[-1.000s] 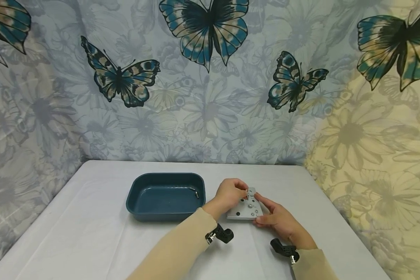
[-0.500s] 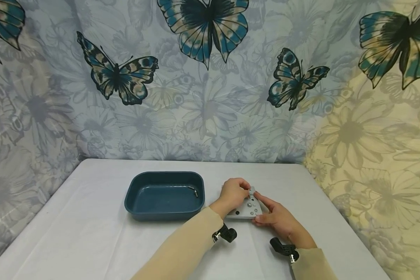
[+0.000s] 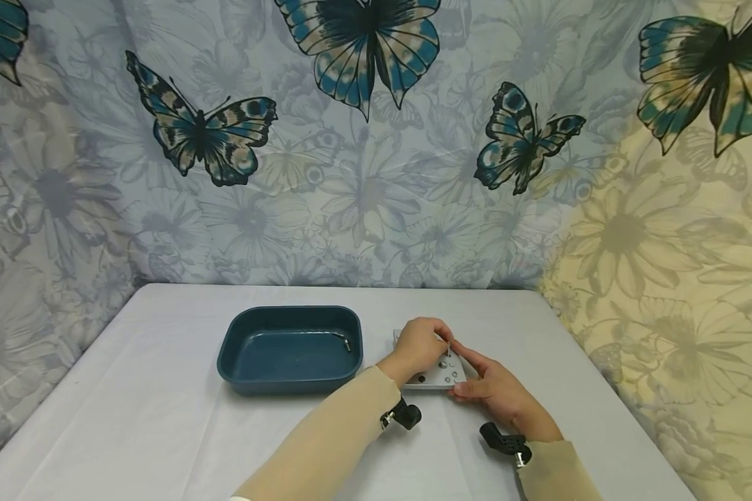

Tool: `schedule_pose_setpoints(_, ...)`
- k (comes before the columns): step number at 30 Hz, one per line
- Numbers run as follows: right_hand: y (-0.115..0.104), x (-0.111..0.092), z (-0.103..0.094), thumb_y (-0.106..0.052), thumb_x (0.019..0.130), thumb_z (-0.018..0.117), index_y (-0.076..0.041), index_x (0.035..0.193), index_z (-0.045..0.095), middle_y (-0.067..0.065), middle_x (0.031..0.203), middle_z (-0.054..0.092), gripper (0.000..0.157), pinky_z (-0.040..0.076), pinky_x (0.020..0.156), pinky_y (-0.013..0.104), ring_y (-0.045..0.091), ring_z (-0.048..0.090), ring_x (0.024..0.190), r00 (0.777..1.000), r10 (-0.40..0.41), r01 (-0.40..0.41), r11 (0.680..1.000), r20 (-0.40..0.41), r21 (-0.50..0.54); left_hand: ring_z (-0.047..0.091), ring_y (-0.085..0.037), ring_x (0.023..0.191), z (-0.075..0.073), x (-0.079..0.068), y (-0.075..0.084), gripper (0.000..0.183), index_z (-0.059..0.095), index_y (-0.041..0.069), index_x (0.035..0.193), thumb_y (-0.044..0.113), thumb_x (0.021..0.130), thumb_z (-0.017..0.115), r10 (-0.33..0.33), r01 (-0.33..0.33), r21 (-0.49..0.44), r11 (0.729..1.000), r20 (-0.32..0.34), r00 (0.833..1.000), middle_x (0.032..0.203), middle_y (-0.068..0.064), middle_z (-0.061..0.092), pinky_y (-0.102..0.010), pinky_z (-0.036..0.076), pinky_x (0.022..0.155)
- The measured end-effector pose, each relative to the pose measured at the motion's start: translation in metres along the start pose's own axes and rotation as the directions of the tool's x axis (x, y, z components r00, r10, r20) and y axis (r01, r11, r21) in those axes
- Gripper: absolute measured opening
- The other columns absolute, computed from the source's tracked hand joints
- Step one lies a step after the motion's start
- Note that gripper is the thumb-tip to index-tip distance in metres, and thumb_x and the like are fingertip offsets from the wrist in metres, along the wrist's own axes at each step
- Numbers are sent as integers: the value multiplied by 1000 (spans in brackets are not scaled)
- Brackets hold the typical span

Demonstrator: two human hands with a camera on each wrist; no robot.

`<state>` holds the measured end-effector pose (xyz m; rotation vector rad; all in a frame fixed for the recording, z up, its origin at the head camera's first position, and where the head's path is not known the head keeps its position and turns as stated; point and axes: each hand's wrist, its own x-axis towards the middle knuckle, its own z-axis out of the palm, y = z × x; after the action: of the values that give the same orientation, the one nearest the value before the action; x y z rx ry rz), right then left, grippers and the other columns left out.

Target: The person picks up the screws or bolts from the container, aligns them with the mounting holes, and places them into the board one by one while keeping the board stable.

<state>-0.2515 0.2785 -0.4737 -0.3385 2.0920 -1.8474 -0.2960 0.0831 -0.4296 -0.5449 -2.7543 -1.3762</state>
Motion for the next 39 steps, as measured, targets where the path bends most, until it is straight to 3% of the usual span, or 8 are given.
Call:
schedule_pose_setpoints(13, 3, 4, 1, -1, 83, 78, -11, 159, 26, 14, 162, 16, 93, 57, 79, 35, 28, 69, 93, 999, -31, 30, 999, 37, 23, 61, -5, 97, -2, -3, -5, 12, 78, 22, 92, 11, 88, 73, 22, -23, 63, 998, 12, 1000, 97, 12, 70, -26, 48, 89)
schedule_pose_setpoints(19, 1, 5, 3, -3, 82, 80, -9, 159, 24, 27, 154, 28, 96, 56, 80, 35, 31, 69, 96, 1000, -4, 4, 1000, 6, -26, 60, -3, 78, -6, -9, -1, 15, 79, 22, 97, 11, 87, 73, -74, 65, -191, 979, -41, 996, 90, 9, 69, -25, 50, 72)
schedule_pose_setpoints(21, 1, 5, 3, -4, 81, 81, -8, 159, 24, 28, 152, 30, 96, 56, 80, 35, 33, 69, 96, 1000, 8, -8, 999, -3, -32, 55, -5, 62, -11, -15, 2, 16, 79, 23, 99, 13, 88, 75, -147, 116, -359, 926, -60, 987, 89, 6, 70, -24, 47, 58)
schedule_pose_setpoints(24, 1, 6, 3, -6, 80, 83, -10, 159, 25, 24, 155, 27, 97, 56, 80, 35, 33, 69, 97, 1000, 25, -26, 999, -15, -40, 43, -9, 47, -26, -25, 4, 19, 78, 24, 104, 14, 89, 76, -261, 168, -603, 780, -70, 963, 94, 3, 71, -23, 37, 44)
schedule_pose_setpoints(29, 0, 5, 3, -3, 79, 82, -10, 159, 26, 19, 161, 17, 98, 57, 80, 35, 32, 68, 98, 1000, 19, -19, 999, -10, -28, 69, -13, 70, -71, -41, -7, 32, 71, 15, 122, 8, 91, 73, -322, 138, -812, 567, -64, 945, 114, -4, 70, -20, 33, 41)
schedule_pose_setpoints(31, 0, 5, 3, -2, 79, 82, -9, 158, 26, 18, 162, 14, 98, 57, 80, 34, 30, 67, 100, 1000, 10, -10, 1000, -9, -27, 71, -19, 90, -93, -45, -16, 39, 67, 12, 129, 6, 91, 73, -297, 150, -799, 583, -37, 954, 125, -5, 65, -20, 35, 43)
schedule_pose_setpoints(36, -1, 3, 2, -2, 78, 83, -10, 158, 26, 16, 163, 11, 98, 56, 80, 34, 28, 66, 100, 1000, 16, -16, 999, -12, -28, 69, -23, 95, -141, -55, -47, 54, 62, 18, 138, 10, 87, 78, -228, 252, -571, 782, 114, 967, 136, -7, 58, -26, 39, 49)
schedule_pose_setpoints(39, -2, 2, 2, -3, 78, 83, -10, 158, 26, 16, 163, 12, 98, 56, 80, 33, 30, 67, 98, 1000, 20, -20, 999, -18, -25, 68, -21, 94, -159, -59, -64, 55, 62, 21, 138, 10, 86, 79, -234, 288, -459, 841, 170, 957, 137, -6, 58, -29, 39, 54)
